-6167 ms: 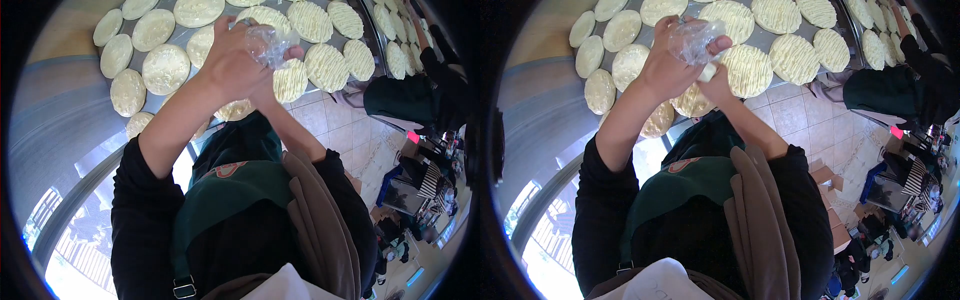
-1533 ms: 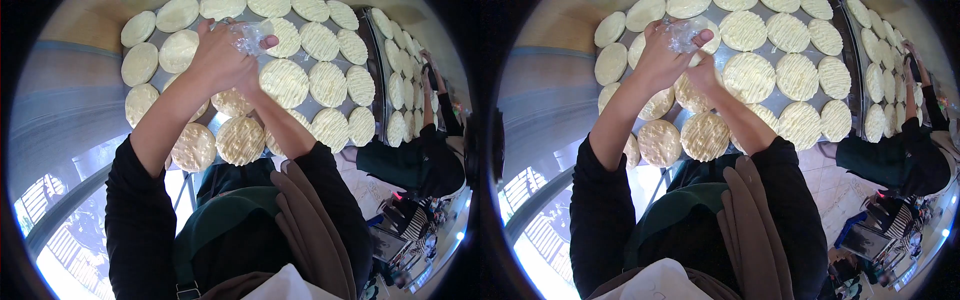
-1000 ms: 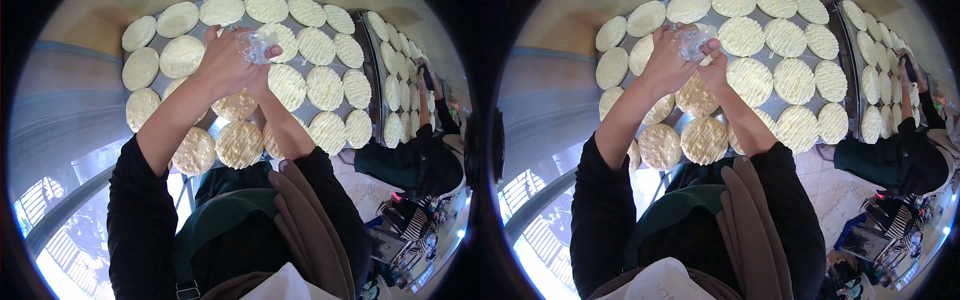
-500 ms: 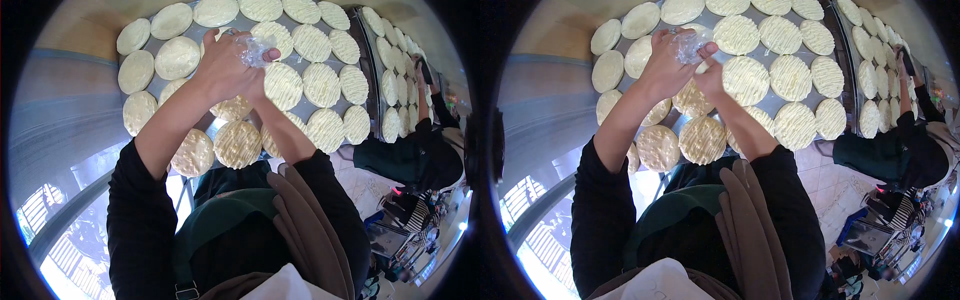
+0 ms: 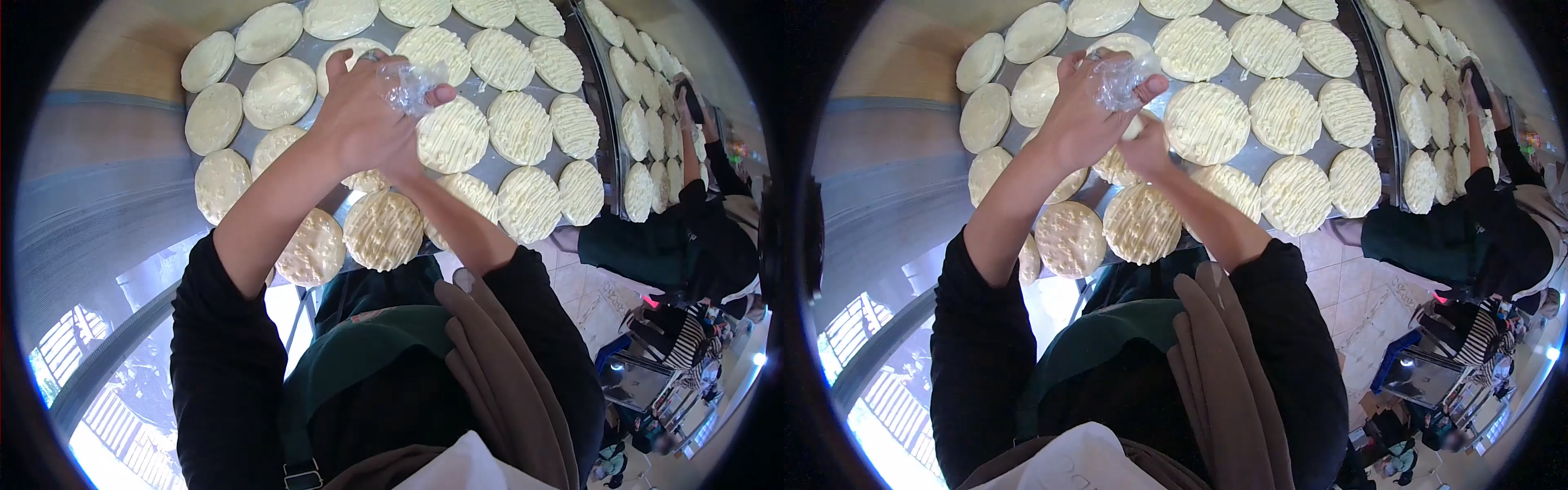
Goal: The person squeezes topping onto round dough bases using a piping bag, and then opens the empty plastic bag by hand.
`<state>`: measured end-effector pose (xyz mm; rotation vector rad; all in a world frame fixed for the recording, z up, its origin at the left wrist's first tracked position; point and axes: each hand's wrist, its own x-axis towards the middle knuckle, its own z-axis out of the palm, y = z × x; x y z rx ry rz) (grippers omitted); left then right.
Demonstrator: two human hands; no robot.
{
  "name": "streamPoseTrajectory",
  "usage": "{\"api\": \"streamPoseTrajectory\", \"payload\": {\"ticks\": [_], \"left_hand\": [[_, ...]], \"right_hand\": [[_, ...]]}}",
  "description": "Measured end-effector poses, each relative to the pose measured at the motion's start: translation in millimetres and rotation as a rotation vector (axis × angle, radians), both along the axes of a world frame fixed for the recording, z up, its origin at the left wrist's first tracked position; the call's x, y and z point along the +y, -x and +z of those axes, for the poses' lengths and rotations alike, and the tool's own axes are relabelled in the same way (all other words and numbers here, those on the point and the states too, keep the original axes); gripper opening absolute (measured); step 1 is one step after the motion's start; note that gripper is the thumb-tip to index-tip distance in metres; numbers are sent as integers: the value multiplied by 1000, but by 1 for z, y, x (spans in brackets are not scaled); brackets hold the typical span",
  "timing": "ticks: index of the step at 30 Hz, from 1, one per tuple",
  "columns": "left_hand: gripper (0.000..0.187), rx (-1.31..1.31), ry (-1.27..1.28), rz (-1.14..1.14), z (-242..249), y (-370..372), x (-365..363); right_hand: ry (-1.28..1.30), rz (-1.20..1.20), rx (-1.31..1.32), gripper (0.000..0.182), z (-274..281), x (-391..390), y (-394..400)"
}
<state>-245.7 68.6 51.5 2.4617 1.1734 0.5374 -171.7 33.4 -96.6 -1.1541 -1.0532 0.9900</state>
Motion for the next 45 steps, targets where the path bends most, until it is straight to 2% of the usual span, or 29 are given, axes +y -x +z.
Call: {"api": "streamPoseTrajectory", "payload": {"ticks": [1, 3, 9, 12, 13, 16, 17, 19, 22, 23, 26, 29, 36, 39, 42, 43, 45], "left_hand": [[47, 13, 29, 3, -1, 0, -3], [48, -1, 45, -5, -3, 1, -2], [48, -43, 29, 14, -4, -7, 4], [48, 12, 78, 16, -1, -8, 0], [48, 44, 105, 19, 0, -6, -2], [48, 18, -38, -25, -13, -3, -6], [48, 11, -9, -26, -12, -4, -5], [48, -3, 49, -27, -6, -8, 1], [48, -41, -79, -13, -10, -12, 4], [47, -25, -45, -17, -10, -13, 3], [45, 18, 46, -32, -9, -10, -5], [44, 16, 68, -52, -9, -10, -8], [46, -55, 13, -47, -14, -17, 3], [46, -15, 78, -52, -11, -15, -1], [46, -35, 131, -73, -13, -14, -3], [46, -54, 141, -83, -14, -14, -3], [46, -77, 61, -78, -16, -17, -1]], "right_hand": [[-2, -19, -112, 22, 4, -12, 6], [39, -10, -72, 20, 12, -16, 8], [-6, 59, 279, 17, -7, 32, -34], [30, 44, 99, 17, -19, 2, -19], [137, -6, 48, 17, 18, -12, -8], [126, 33, -7, 19, 8, -21, -6], [125, 40, -16, 20, 5, -20, -9], [133, 44, -2, 21, -2, 5, -30], [-18, 44, 82, 21, -2, 21, -44], [56, -28, 148, 21, -9, 19, -39], [108, 5, 154, 20, -7, -16, -20], [119, 48, 60, 20, -9, -30, -14], [21, -7, 51, 21, -11, 14, -50], [157, 5, 70, 22, -19, -16, -31], [118, 71, 19, 20, -12, -34, -24], [208, 63, 122, 17, -10, -32, -25], [132, 19, 104, 16, -15, -18, -34]]}}
